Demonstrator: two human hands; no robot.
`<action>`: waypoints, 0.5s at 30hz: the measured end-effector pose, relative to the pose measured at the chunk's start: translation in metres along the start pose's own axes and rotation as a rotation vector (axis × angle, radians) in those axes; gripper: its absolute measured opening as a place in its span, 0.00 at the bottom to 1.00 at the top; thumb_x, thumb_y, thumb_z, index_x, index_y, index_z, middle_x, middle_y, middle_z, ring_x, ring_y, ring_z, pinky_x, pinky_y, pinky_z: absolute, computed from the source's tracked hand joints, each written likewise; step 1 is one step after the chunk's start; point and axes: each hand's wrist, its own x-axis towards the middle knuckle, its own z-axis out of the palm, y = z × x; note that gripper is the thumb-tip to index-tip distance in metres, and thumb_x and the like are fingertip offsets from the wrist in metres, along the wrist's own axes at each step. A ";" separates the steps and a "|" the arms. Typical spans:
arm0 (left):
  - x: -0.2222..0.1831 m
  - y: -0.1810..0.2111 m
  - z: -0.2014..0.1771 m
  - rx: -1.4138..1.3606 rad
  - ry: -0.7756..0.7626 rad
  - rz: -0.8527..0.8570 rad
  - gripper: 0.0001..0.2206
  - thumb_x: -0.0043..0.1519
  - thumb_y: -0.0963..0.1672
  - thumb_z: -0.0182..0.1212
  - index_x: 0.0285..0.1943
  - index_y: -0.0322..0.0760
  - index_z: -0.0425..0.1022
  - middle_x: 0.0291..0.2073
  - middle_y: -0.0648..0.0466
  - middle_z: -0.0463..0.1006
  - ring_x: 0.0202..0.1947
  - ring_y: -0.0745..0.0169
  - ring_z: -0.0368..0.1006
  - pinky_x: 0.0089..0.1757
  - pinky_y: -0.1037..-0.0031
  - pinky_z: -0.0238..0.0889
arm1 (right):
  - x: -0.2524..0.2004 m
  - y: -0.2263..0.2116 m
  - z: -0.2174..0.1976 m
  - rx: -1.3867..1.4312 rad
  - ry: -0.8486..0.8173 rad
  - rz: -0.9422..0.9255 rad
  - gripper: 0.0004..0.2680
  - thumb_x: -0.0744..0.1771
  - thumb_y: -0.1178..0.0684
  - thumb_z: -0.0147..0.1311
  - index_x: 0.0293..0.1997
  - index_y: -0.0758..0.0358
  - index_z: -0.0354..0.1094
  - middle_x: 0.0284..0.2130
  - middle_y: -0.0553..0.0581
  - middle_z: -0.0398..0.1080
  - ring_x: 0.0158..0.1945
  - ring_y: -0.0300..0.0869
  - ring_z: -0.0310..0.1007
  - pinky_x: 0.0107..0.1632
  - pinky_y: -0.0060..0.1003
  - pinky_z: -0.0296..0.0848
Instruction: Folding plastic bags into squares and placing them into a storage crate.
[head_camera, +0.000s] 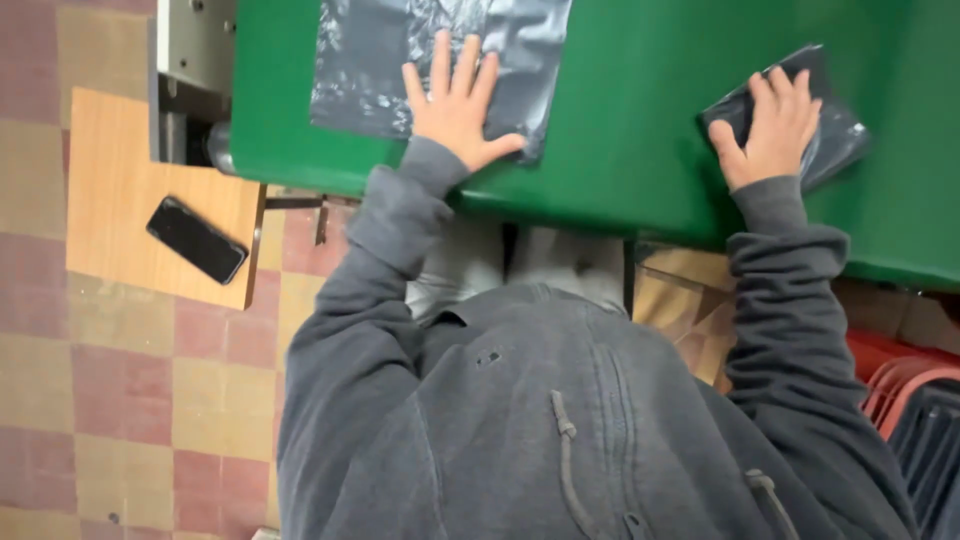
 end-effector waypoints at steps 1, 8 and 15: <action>-0.016 -0.009 -0.003 0.022 -0.037 -0.014 0.53 0.57 0.71 0.58 0.82 0.40 0.53 0.79 0.46 0.39 0.76 0.33 0.27 0.60 0.19 0.30 | 0.003 -0.031 -0.008 0.024 0.130 -0.130 0.25 0.68 0.43 0.52 0.67 0.76 0.64 0.64 0.76 0.58 0.67 0.67 0.49 0.63 0.68 0.44; -0.051 -0.009 0.002 0.127 -0.016 -0.078 0.57 0.54 0.75 0.56 0.83 0.42 0.51 0.79 0.46 0.37 0.76 0.31 0.27 0.61 0.21 0.33 | -0.007 -0.186 0.050 0.252 0.077 -0.112 0.27 0.64 0.52 0.64 0.68 0.73 0.56 0.48 0.64 0.71 0.47 0.52 0.65 0.52 0.43 0.68; -0.071 0.003 0.005 0.137 -0.001 -0.117 0.52 0.58 0.72 0.58 0.82 0.45 0.52 0.79 0.45 0.37 0.76 0.29 0.28 0.62 0.22 0.37 | 0.024 -0.175 0.115 0.935 -0.076 0.358 0.24 0.69 0.51 0.60 0.68 0.74 0.48 0.35 0.57 0.72 0.29 0.35 0.68 0.32 0.26 0.70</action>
